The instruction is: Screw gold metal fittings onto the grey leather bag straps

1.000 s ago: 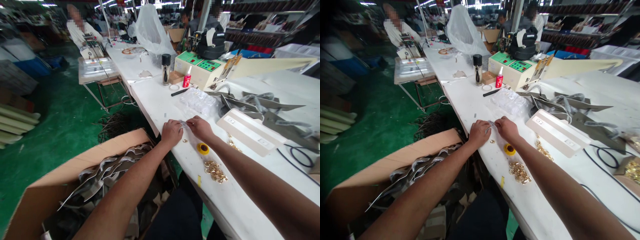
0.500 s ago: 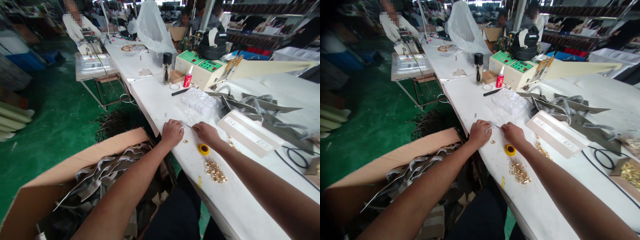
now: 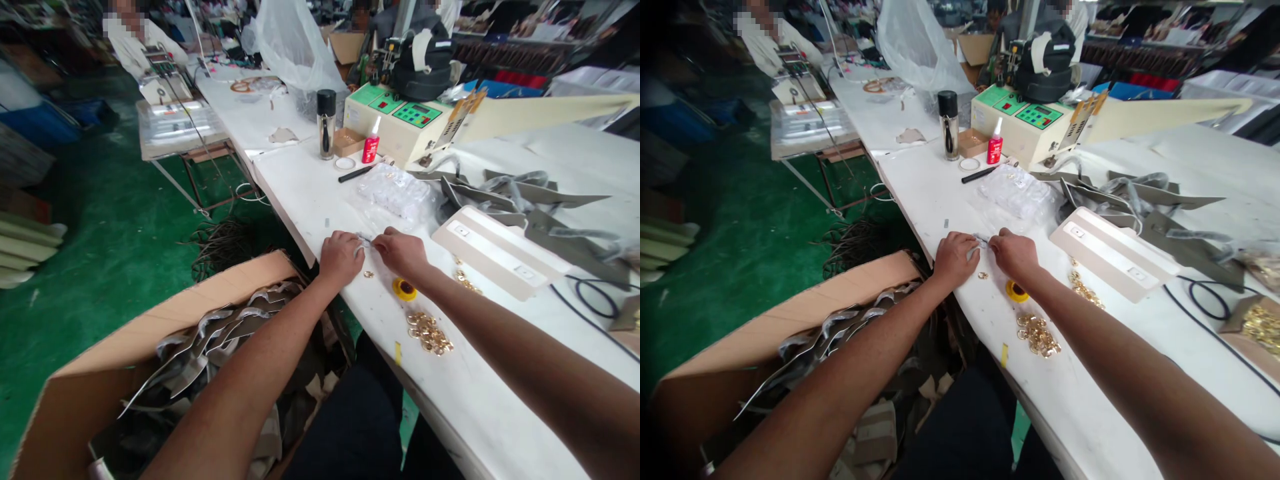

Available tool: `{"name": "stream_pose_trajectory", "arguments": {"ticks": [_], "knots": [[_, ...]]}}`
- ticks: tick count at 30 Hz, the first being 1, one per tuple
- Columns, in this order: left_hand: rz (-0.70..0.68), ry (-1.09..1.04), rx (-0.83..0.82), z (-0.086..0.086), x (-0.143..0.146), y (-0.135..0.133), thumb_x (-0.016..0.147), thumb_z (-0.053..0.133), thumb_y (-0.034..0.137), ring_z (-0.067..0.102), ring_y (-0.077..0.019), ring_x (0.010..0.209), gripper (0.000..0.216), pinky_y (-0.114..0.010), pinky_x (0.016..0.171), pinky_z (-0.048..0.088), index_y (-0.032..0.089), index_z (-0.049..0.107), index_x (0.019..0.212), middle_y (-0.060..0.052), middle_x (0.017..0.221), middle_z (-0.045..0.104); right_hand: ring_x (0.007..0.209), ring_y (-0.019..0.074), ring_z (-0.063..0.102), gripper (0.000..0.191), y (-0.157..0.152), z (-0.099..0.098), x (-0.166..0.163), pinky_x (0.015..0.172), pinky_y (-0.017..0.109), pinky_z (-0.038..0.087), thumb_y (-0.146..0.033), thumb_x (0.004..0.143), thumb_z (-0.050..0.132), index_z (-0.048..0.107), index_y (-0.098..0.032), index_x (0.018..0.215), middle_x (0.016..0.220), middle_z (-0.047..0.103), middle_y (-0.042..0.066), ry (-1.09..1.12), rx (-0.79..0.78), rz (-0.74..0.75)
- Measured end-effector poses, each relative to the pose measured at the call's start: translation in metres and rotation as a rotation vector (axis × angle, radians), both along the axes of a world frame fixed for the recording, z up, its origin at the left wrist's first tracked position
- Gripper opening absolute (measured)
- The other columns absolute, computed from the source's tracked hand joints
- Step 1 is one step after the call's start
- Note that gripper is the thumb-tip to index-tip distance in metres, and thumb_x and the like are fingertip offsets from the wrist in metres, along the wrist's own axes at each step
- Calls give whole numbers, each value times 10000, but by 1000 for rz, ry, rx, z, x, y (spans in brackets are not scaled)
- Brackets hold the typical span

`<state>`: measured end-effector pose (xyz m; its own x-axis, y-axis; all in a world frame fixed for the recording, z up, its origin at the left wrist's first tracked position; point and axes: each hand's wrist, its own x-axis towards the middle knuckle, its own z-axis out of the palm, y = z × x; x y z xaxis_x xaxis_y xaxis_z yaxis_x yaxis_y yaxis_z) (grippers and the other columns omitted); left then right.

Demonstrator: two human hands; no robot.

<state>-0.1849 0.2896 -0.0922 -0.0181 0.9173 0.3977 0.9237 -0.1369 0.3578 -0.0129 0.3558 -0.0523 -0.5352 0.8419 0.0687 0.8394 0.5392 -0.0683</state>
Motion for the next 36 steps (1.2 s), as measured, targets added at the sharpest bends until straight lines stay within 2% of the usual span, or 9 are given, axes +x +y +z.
{"name": "stream_pose_trajectory", "arguments": {"ticks": [4,7,9,15,18,21,25,29,36], "knots": [[-5,-5,13,-1,-1,0,982,599,290,581,-258,1182,219,-426,963,470,241,764,1117,-44,1229,752,1049,245,637,276,-2,1,12,773,318,455,-304,1020,560,791,-320,1169,1167,741,53,12,-9,48],[-10,-17,25,-2,-2,1,995,570,272,590,-257,1170,214,-421,979,468,233,743,1116,-55,1210,748,1157,263,613,327,-11,4,31,929,359,487,-275,982,642,744,-283,1292,1263,719,77,158,10,40],[-6,-33,37,-2,-3,2,994,560,258,597,-258,1168,216,-418,1000,469,213,721,1131,-78,1210,735,1144,254,632,325,-26,10,44,964,369,501,-295,976,662,740,-255,1288,1276,708,88,262,9,6],[-50,-61,83,3,-9,-2,1017,478,273,629,-261,1152,262,-406,1037,484,169,702,1105,-130,1164,725,1087,249,683,236,-115,35,84,987,387,536,-347,985,648,773,-251,1160,1180,736,84,515,-4,-62],[-196,-35,80,5,-6,-17,1006,507,350,662,-245,1093,262,-383,1023,500,214,729,1033,-80,1094,770,1076,251,699,243,-172,27,121,989,403,550,-389,1008,600,771,-264,1127,1162,744,90,631,-18,-169],[-274,-19,105,3,1,-33,986,511,379,658,-285,1114,292,-439,1045,487,206,741,1036,-108,1136,771,1032,255,715,242,-221,8,169,951,418,570,-396,1001,589,772,-260,1080,1137,750,91,682,-34,-344],[-281,38,134,-2,11,-40,986,484,378,658,-320,1130,325,-479,1043,476,200,752,1032,-124,1164,768,1057,283,707,256,-265,-10,234,923,443,573,-398,989,581,776,-253,1070,1149,753,106,638,109,-559],[-261,116,116,2,18,-46,993,468,397,669,-315,1096,346,-447,973,497,237,772,1030,-94,1147,778,1086,310,682,254,-286,-13,282,950,476,537,-377,969,593,772,-272,1116,1180,749,102,423,224,-699],[-189,179,97,10,42,-78,973,504,443,668,-336,1015,352,-451,829,494,263,802,1021,-87,1047,776,1128,319,656,358,-291,-25,312,954,467,493,-296,941,597,714,-258,1277,1244,723,107,251,156,-803]]}}
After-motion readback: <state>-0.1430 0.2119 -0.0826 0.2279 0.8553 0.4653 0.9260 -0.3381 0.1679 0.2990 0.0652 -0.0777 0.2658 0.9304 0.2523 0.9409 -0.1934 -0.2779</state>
